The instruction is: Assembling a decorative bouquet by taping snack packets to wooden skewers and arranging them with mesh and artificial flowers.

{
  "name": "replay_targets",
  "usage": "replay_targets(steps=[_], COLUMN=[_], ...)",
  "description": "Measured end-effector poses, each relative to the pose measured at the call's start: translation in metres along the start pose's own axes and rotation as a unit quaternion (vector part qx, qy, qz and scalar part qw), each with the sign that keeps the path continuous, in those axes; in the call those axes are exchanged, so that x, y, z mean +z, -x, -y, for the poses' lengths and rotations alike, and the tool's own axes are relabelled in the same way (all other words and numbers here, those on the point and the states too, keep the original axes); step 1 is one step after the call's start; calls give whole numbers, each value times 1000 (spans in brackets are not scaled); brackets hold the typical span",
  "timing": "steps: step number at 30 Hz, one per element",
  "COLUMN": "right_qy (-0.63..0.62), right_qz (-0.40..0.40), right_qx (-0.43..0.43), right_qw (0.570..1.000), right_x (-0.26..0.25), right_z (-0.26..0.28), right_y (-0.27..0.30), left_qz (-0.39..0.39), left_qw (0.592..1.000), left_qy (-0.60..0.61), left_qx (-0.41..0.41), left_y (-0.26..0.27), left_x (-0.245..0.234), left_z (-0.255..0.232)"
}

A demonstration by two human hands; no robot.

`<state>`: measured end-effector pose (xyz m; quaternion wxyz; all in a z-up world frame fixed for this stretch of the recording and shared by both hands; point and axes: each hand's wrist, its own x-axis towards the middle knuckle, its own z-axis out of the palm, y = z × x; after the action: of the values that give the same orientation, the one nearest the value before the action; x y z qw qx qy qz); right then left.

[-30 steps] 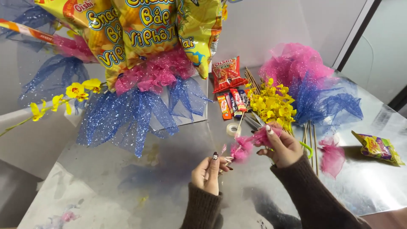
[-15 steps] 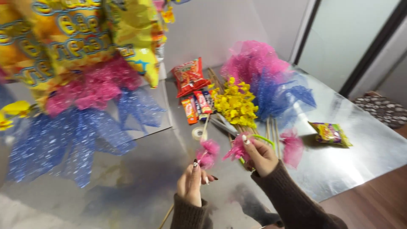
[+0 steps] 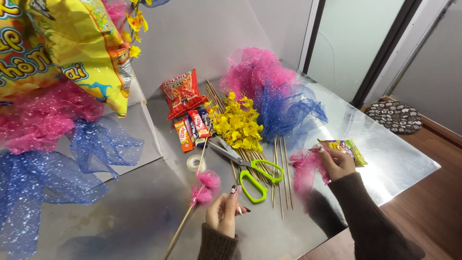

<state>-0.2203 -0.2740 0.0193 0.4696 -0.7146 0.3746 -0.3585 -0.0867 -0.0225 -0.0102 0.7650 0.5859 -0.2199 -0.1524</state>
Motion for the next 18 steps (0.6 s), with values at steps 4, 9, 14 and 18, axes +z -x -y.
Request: replay_targets(steps=[4,9,14,18], right_qy=[18,74,153,272], right_qz=[48,89,110,68], right_qx=[53,63,97,8], right_qw=[997,991,977,960], right_x=[4,14,14,5], right_z=[0,12,35,12], right_y=[-9,-4,5,-3], left_qz=[8,-11,-8,0], left_qw=[999,997,989,995], left_qy=[23,-60,-130,-99], left_qx=[28,-57,-73,-18], left_y=[-3,-4,-1,-1], left_x=[4,4,8,6], left_z=[-4,-22,-40,-37])
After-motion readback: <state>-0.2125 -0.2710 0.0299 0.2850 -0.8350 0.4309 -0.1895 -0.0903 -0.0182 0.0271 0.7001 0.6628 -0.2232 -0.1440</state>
